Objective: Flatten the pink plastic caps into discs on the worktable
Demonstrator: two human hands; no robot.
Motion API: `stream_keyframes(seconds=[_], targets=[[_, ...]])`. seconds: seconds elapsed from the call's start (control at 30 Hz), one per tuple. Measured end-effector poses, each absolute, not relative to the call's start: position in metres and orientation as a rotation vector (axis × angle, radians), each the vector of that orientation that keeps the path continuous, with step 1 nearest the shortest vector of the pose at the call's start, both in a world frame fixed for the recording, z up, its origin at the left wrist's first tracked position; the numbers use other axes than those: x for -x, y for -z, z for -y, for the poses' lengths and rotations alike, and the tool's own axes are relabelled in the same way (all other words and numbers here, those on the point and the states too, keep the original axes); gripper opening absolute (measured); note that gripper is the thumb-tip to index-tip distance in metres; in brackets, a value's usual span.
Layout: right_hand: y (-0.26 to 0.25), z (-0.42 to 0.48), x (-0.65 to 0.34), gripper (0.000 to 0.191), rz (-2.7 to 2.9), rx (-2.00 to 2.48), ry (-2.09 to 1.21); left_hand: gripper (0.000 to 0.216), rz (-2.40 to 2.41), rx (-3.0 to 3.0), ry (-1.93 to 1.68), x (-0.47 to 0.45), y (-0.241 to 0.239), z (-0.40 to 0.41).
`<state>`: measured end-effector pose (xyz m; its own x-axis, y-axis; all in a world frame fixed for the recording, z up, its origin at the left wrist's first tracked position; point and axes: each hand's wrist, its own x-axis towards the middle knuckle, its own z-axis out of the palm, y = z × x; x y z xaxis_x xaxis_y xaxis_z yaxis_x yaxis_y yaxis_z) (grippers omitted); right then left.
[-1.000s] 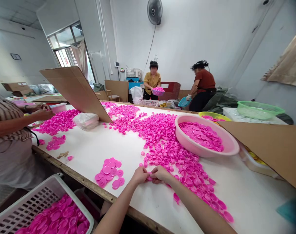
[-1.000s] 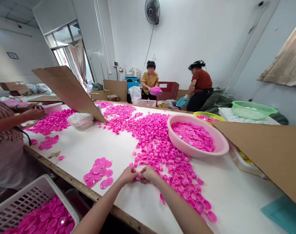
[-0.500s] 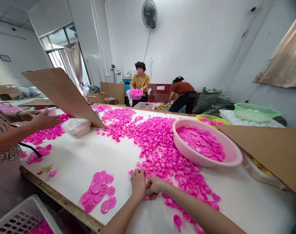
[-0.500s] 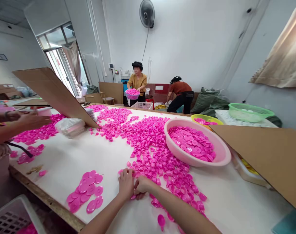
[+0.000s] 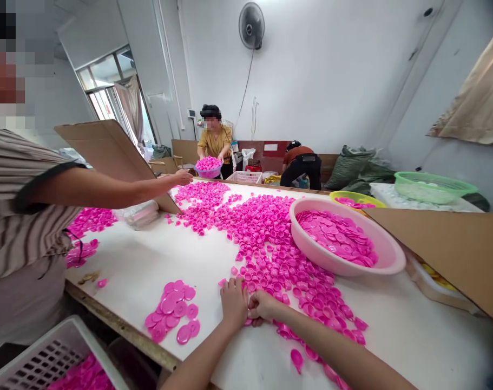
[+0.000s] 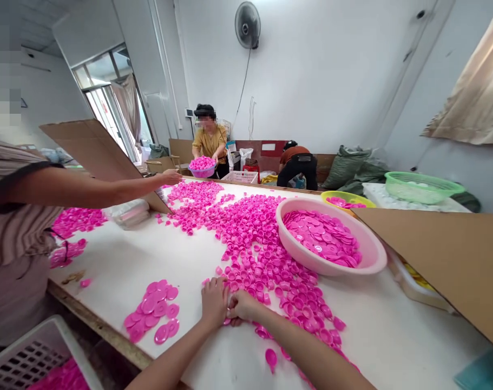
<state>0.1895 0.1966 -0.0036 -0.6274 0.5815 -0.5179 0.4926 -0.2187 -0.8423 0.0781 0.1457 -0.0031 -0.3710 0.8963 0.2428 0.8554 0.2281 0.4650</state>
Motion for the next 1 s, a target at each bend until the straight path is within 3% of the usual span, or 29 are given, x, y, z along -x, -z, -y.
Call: stream_keyframes(seconds=[0.2,0.3,0.37,0.47,0.53,0.63,0.7,0.87,1.0], targets=[[-0.018,-0.155,-0.177,0.004,2.002,1.106,-1.674,0.043,-1.938,-1.353,-0.932,-0.071,-0.011,-0.108],[-0.029,-0.126,-0.156,0.011,2.166,0.881,-1.723,0.043,-1.816,-1.325,-1.094,-0.044,-0.014,-0.062],[-0.034,-0.117,-0.144,0.017,2.337,0.764,-1.688,0.040,-1.943,-1.296,-1.136,-0.008,-0.016,-0.024],[-0.031,-0.130,-0.139,0.022,2.412,0.914,-1.209,0.037,-2.379,-1.070,-1.049,0.062,-0.019,0.043],[-0.017,-0.150,-0.144,0.033,2.316,1.138,-0.849,0.039,-2.705,-0.882,-0.800,0.100,-0.019,0.085],[0.011,-0.180,-0.157,0.039,2.324,1.331,-0.577,0.041,-3.107,-0.735,-0.284,0.122,-0.019,0.121],[0.023,-0.189,-0.164,0.036,2.377,1.306,-0.535,0.040,-3.195,-0.864,-0.174,0.111,-0.020,0.113],[0.012,-0.181,-0.174,0.026,2.345,1.262,-0.601,0.032,-2.818,-1.505,-0.456,0.047,-0.019,0.023],[-0.005,-0.159,-0.183,0.028,2.182,1.204,-0.833,0.029,-2.826,-1.503,-0.272,0.011,-0.007,-0.035]])
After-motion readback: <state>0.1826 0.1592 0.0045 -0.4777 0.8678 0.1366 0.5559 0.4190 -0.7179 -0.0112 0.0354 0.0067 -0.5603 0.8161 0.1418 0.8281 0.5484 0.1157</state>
